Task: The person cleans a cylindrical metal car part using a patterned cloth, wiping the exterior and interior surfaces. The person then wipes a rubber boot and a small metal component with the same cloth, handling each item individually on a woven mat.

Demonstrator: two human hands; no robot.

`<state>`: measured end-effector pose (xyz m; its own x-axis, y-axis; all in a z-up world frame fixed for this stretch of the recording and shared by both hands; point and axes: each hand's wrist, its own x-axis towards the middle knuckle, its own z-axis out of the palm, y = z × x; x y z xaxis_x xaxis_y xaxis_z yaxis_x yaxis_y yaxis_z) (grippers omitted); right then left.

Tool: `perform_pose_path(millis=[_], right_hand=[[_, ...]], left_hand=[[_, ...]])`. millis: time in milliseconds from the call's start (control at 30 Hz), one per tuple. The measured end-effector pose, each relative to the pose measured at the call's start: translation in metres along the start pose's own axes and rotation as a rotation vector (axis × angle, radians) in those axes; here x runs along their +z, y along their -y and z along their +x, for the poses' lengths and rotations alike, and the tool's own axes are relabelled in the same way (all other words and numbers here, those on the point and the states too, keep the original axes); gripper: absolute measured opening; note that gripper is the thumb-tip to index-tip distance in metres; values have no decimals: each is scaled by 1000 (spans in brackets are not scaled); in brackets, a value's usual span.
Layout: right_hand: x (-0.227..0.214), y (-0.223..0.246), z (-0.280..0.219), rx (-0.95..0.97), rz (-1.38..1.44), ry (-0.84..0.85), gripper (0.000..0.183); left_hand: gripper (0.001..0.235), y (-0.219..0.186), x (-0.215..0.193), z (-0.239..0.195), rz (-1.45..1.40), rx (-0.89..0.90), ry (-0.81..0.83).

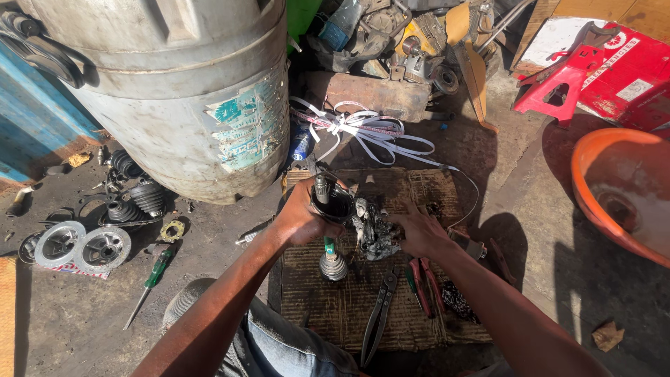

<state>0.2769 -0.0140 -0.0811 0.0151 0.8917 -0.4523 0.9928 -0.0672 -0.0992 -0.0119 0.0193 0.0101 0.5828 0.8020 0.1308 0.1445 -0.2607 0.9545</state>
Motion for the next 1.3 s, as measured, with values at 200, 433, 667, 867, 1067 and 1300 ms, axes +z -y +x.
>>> perform_pose_path(millis=[200,433,667,867,1067,1300], right_hand=[[57,-7,13,-209,-477,-112,56],[61,-17,34,-296,-601,-170,27],[20,-14,25,-248,-392,-342,54],[-59,4,-18,-280,-196,-515,75],[-108,53,-88,-515,677,-370,60],[-49,106,-90,-305,672,-300,86]], left_hand=[[59,-5,-8,-5,51,-51,193],[63,9,-13,-9,168,142,235],[65,20,-7,-2,17,126,279],[64,0,-1,-4,345,136,196],[60,7,5,5,235,83,150],[63,2,12,11,61,-67,62]])
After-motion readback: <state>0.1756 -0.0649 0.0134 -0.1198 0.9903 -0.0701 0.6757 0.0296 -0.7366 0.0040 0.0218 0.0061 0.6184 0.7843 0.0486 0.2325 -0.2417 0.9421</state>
